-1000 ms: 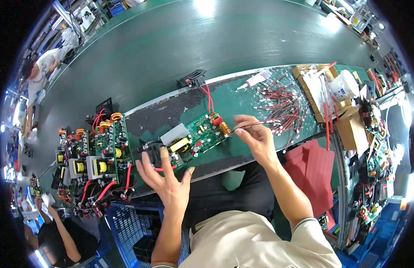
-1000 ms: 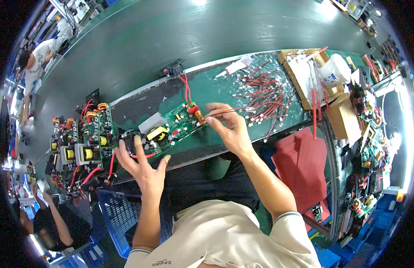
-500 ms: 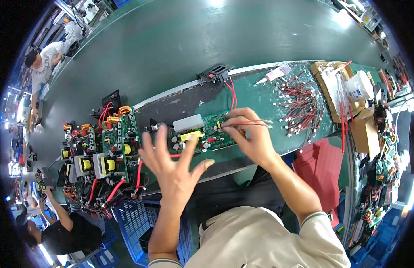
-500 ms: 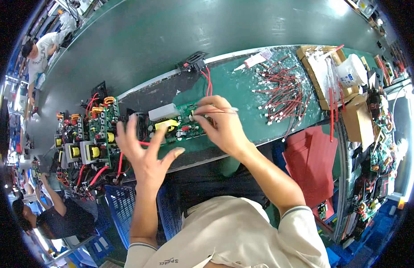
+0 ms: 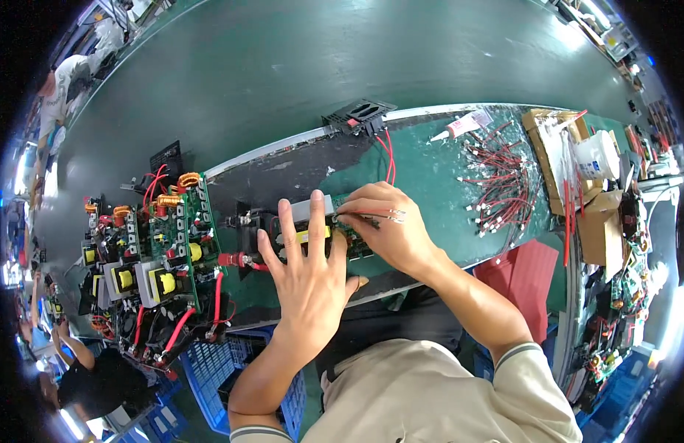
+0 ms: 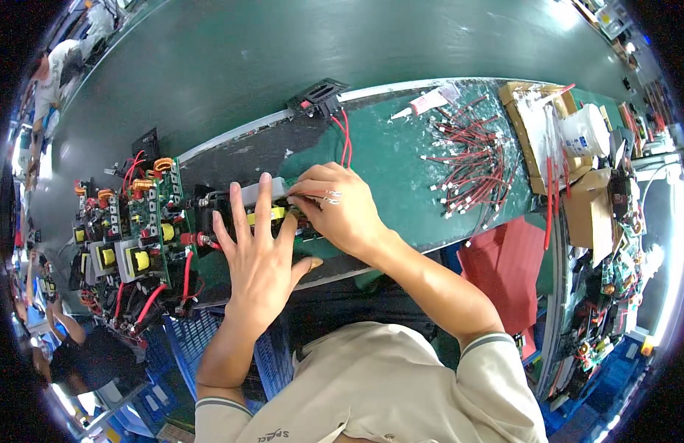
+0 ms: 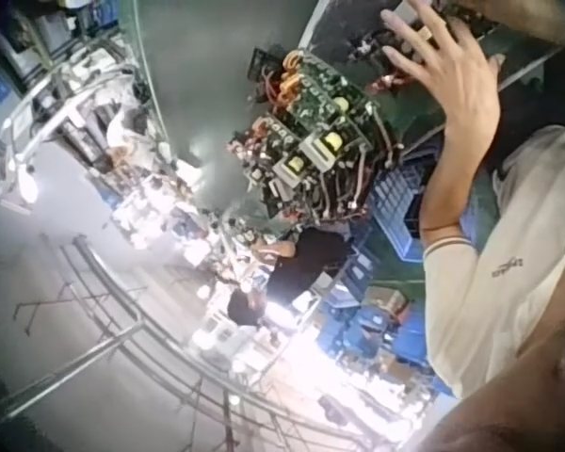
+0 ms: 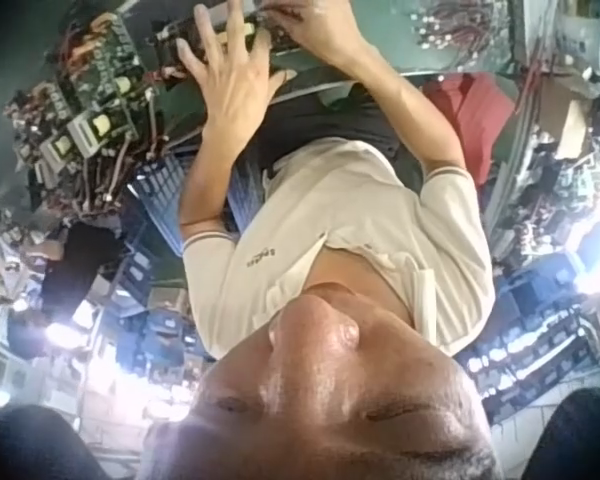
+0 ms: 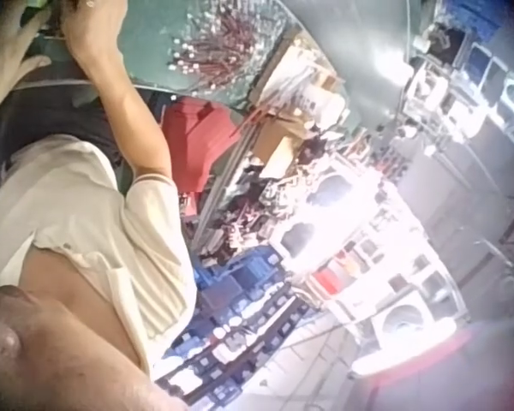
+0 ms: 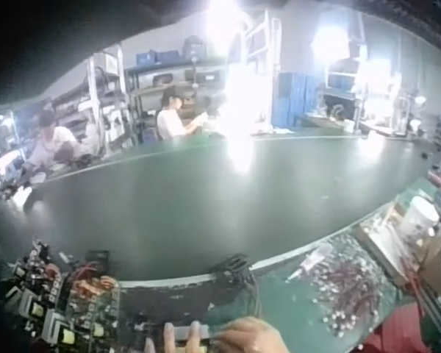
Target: Assembling electronic components and applying adhesive to circuit boards on a production line.
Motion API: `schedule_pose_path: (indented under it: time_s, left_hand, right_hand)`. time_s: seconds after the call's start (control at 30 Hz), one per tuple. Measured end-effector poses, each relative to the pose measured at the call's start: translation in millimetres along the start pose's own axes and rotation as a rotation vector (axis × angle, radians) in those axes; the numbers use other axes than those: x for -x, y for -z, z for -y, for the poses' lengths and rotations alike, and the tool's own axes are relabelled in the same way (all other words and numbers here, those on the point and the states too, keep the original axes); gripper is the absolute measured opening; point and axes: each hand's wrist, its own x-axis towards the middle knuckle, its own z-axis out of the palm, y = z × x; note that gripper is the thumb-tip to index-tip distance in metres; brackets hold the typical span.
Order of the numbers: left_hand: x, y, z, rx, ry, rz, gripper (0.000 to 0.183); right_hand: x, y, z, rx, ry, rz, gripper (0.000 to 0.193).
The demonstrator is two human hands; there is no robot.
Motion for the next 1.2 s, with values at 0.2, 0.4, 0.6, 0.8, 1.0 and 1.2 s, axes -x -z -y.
schedule_pose_path:
  time_s: [0.2,0.4,0.6,0.8,1.0,1.2]
  left_hand:
    - [-4.1,-1.1,-2.1,0.006,-0.002,0.013,0.069]
    - [-3.4,-1.8,-2.9,0.0,-0.007,0.007,0.073]
    - [-9.4,-5.4,-4.2,-0.051,-0.028,-0.016,0.073]
    - [-12.0,-4.3,-3.5,-0.056,-0.033,-0.032,0.069]
    - [-13.5,0.4,-0.5,-0.028,-0.047,-0.059,0.063]
    - [-20.5,4.1,22.0,0.232,-0.097,-0.211,0.042]
  right_hand:
    - [-0.1,0.0,2.0,0.088,0.004,0.01,0.012]
    - [1.6,-1.3,2.9,0.131,0.007,0.005,0.011]
    - [0.9,-3.0,2.0,0.15,0.01,0.001,0.011]
    - [-0.7,-3.9,1.4,0.156,-0.008,0.022,0.01]
    - [-0.8,-1.4,6.7,0.189,-0.021,0.064,0.012]
    - [1.7,23.9,16.5,-0.228,-0.217,0.033,0.019]
